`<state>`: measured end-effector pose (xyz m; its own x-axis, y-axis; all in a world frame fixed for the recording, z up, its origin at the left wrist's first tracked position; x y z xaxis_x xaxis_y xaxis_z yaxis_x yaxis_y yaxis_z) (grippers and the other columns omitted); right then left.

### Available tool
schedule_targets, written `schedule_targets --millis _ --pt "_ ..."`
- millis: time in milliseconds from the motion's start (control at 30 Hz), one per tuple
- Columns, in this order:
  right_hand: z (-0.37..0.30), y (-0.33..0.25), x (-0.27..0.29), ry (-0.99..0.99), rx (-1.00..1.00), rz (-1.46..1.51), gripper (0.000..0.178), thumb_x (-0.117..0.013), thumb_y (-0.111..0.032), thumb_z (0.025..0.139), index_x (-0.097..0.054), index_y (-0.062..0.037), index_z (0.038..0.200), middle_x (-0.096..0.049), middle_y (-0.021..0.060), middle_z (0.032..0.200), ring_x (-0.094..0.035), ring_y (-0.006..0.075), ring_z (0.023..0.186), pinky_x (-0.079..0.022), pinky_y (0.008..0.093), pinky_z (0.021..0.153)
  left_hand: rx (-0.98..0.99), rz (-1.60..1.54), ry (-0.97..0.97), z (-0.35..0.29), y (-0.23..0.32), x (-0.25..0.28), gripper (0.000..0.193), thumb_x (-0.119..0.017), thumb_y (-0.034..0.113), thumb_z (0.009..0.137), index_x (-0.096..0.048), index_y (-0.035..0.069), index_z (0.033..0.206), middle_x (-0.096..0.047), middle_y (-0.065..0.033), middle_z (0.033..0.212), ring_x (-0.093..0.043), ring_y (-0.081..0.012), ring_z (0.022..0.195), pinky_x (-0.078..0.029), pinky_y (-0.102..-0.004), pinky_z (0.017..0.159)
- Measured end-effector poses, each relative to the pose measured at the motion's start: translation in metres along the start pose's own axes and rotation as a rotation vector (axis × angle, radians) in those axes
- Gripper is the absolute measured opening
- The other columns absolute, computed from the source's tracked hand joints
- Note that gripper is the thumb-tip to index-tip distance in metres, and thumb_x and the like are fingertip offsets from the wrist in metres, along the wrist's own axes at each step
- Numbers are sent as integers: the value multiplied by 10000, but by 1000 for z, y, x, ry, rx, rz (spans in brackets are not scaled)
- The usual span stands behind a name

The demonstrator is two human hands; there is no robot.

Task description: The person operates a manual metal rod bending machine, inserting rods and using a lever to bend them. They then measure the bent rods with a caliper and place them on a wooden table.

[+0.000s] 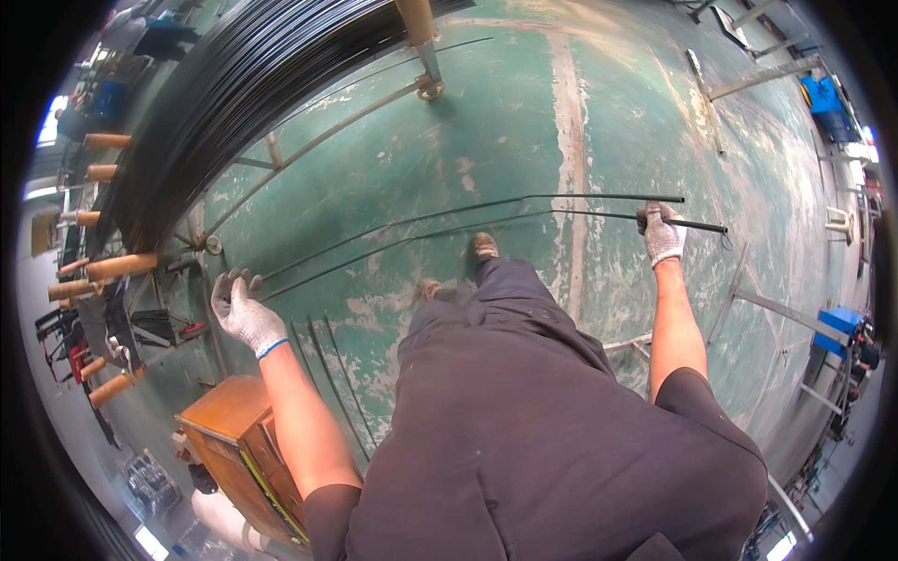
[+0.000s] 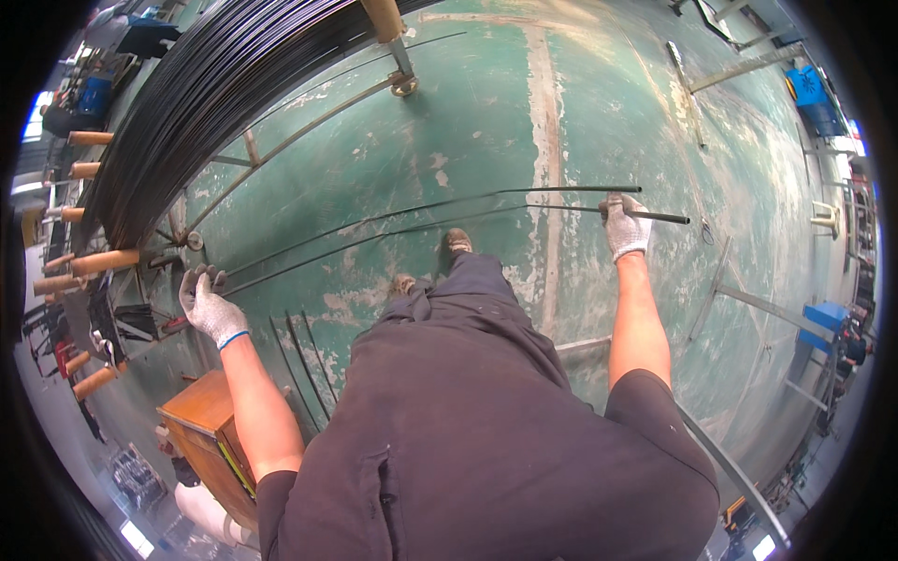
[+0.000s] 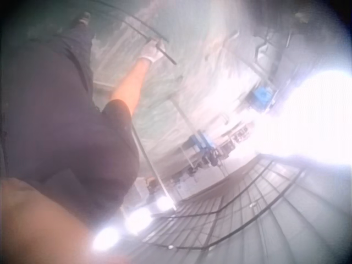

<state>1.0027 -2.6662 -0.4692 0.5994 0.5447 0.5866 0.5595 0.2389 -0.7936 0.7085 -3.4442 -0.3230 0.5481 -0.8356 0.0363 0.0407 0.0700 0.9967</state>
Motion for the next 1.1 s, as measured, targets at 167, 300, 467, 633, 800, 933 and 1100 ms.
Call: schedule_targets --millis 167,300,467,633,800,933,1100 --pt "8 -22 -24 -16 24 -50 606 -560 -505 1117 -763 4 857 -670 62 657 -610 129 576 -489 326 572 6 -18 -11 3 4 8 320 -638 -43 997 -591 8 1309 -699 -156 1202 -718 -262 1046 -643 -386 827" --pt "6 -27 -34 9 30 -142 596 -588 -511 1106 -772 3 865 -709 66 713 -648 132 604 -526 312 569 41 -86 -12 10 6 4 327 -638 -6 1005 -580 4 1327 -694 -161 1217 -711 -259 1067 -620 -391 825" --pt "4 -10 -53 64 -131 139 495 -699 -460 1061 -778 7 916 -754 61 793 -685 124 639 -575 297 592 78 -181 -47 27 4 -9 332 -616 7 1010 -577 7 1339 -692 -151 1225 -703 -255 1081 -596 -387 829" --pt "-5 -9 -67 17 -36 138 410 -722 -401 1036 -777 5 1038 -732 43 778 -655 122 669 -525 317 645 18 -184 -142 46 -6 -31 358 -609 -61 979 -602 17 1328 -701 -129 1237 -697 -232 1088 -592 -386 841" --pt "-12 -22 -74 39 -19 164 400 -719 -300 1025 -719 -29 1319 -736 42 847 -645 103 698 -542 308 661 8 -27 -156 56 -23 -36 346 -673 -32 980 -644 66 1310 -732 -101 1237 -699 -206 1108 -584 -357 856" --pt "-7 -17 -75 52 -57 263 406 -726 -254 1011 -706 -32 1350 -732 50 845 -642 103 700 -539 297 655 95 -122 -151 58 -19 -36 344 -671 -6 985 -644 78 1317 -736 -120 1277 -702 -221 1127 -574 -367 869" --pt "7 -20 -86 -3 5 220 410 -748 -237 991 -715 -43 1351 -742 50 870 -653 112 740 -548 299 701 261 -460 -284 64 -28 -37 350 -659 19 983 -651 92 1324 -736 -117 1300 -701 -237 1135 -551 -408 939"
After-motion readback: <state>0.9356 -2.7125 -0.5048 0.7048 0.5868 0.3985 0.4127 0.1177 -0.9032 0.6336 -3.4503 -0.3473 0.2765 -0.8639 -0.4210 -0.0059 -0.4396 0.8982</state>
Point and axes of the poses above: each hand's wrist, its own z-axis towards the middle knuckle, its own x-axis out of the back of the hand, y = z × x, the point moved 7 cm from there along z, towards the middle knuckle
